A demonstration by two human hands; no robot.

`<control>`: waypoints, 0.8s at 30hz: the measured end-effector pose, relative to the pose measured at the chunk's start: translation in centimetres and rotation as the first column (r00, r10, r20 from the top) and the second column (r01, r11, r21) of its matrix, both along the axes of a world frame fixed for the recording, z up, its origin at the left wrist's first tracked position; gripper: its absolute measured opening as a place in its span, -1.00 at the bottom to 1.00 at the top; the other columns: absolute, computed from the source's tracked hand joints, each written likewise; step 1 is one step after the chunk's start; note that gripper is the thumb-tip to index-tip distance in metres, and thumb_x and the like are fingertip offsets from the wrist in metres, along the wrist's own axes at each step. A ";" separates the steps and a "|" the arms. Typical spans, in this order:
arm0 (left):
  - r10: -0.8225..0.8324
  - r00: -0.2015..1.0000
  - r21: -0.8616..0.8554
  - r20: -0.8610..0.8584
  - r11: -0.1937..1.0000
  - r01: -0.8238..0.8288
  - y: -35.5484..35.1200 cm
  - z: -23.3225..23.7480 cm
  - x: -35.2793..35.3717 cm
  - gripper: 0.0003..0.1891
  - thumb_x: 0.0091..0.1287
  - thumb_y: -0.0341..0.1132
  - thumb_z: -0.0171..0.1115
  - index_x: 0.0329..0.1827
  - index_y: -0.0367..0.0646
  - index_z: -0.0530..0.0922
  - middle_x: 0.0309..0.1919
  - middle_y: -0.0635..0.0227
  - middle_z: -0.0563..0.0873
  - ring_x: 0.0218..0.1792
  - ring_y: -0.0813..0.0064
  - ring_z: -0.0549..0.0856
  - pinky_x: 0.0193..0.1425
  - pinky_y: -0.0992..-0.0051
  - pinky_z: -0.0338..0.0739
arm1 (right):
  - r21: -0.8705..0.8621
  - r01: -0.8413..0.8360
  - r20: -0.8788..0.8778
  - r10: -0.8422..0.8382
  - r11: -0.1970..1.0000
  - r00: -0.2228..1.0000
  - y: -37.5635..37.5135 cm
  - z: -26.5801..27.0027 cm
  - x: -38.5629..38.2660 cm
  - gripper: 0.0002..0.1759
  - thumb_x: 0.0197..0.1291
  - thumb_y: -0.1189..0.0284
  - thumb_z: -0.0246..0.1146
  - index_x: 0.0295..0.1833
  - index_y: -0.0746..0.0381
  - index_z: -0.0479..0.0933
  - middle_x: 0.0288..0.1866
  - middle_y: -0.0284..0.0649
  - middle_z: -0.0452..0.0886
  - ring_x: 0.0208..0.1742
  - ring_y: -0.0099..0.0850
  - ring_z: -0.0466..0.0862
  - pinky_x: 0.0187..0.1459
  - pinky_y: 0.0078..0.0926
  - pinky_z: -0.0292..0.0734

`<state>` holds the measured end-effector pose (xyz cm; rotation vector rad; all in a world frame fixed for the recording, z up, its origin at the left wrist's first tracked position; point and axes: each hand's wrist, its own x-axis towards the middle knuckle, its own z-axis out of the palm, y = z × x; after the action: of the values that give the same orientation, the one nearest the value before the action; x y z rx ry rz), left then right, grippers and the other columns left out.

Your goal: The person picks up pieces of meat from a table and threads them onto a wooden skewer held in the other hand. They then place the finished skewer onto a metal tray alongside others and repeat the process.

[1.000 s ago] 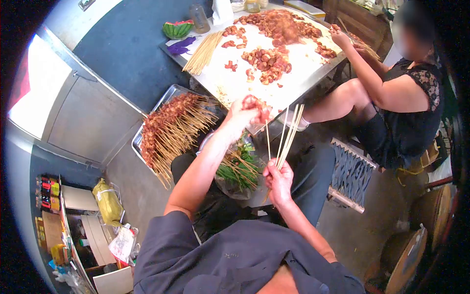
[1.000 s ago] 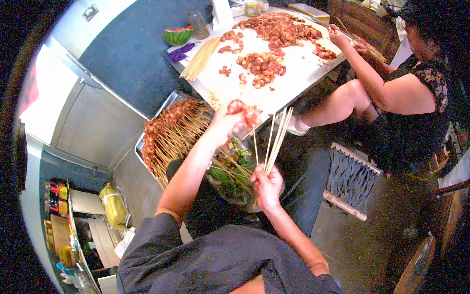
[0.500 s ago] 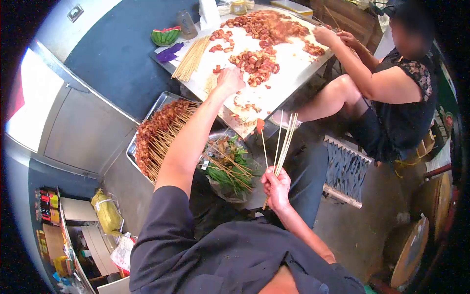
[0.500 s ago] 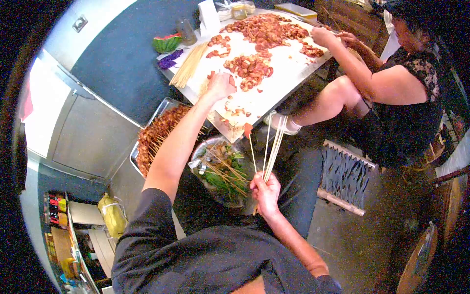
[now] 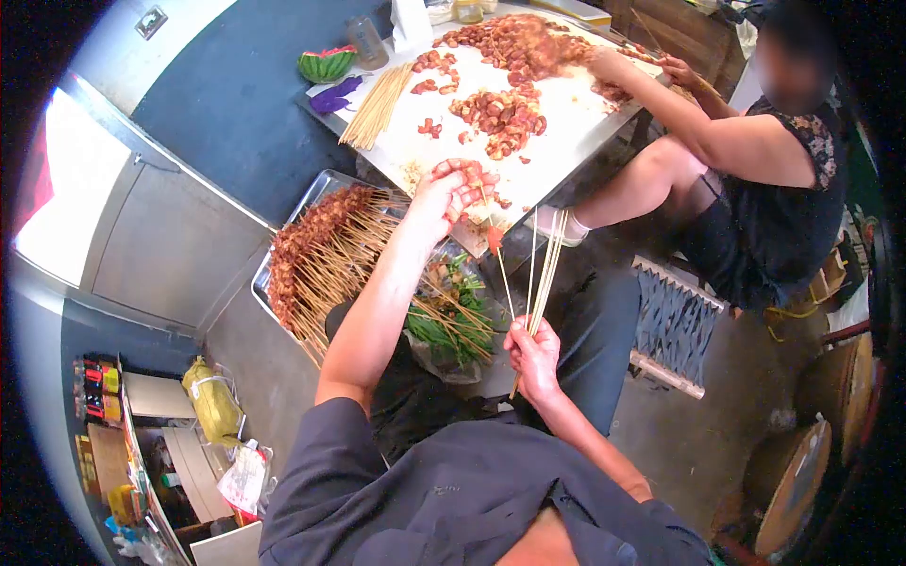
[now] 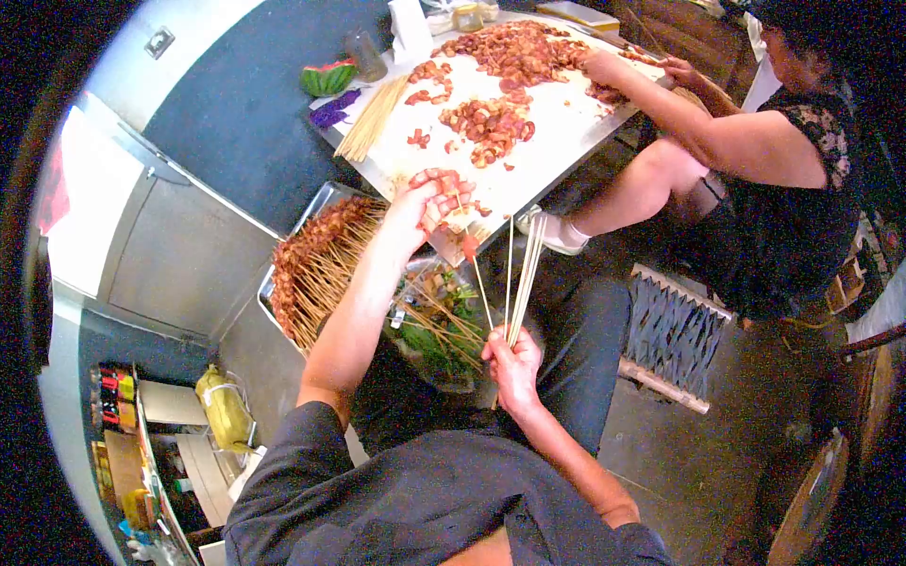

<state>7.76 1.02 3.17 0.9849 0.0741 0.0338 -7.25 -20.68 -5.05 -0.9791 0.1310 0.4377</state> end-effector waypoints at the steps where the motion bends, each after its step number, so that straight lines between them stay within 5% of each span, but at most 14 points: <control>1: 0.021 1.000 -0.033 -0.004 0.999 -0.021 -0.4 0.1 -0.4 -0.89 0.29 -0.50 0.07 -0.15 -0.29 0.44 -0.18 0.05 0.64 -0.03 0.06 0.63 0.10 0.22 0.56 | -0.012 0.009 -0.002 -0.009 1.000 1.000 0.1 -0.1 -0.1 -0.94 0.24 0.44 0.14 -0.27 0.15 0.39 -0.59 -0.36 0.46 -0.74 -0.74 0.22 -0.74 -0.77 0.05; 9: 0.118 0.993 -0.118 0.019 0.986 -0.115 -0.3 -0.4 -1.0 -0.91 0.26 -0.56 0.09 -0.21 -0.23 0.47 -0.15 0.04 0.64 -0.03 0.06 0.63 0.06 0.20 0.57 | -0.033 -0.011 -0.015 0.011 0.999 1.000 0.0 -0.9 -0.4 -0.94 0.24 0.44 0.14 -0.27 0.16 0.40 -0.59 -0.38 0.46 -0.73 -0.74 0.23 -0.74 -0.78 0.06; 20: 0.064 0.997 0.145 0.054 0.987 -0.071 0.4 1.8 -1.7 -0.88 0.17 -0.62 0.14 -0.45 -0.20 0.44 -0.25 0.02 0.67 -0.22 0.17 0.69 -0.15 0.26 0.65 | -0.072 -0.048 -0.024 0.046 0.996 0.999 -0.1 -0.3 -0.5 -0.96 0.22 0.47 0.14 -0.29 0.17 0.42 -0.60 -0.39 0.46 -0.72 -0.72 0.25 -0.73 -0.77 0.10; 24: 0.130 0.987 0.061 0.094 0.989 -0.136 -0.3 0.7 -1.8 -0.86 0.17 -0.63 0.13 -0.47 -0.20 0.41 -0.27 0.01 0.66 -0.26 0.17 0.70 -0.24 0.30 0.66 | -0.054 -0.012 -0.015 0.011 0.998 1.000 0.2 -0.6 -0.8 -0.95 0.22 0.47 0.15 -0.30 0.17 0.43 -0.60 -0.39 0.47 -0.72 -0.72 0.26 -0.73 -0.76 0.10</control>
<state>5.96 0.72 3.87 1.0431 0.0564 0.2039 -8.02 -20.49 -5.63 -1.0308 0.1514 0.4539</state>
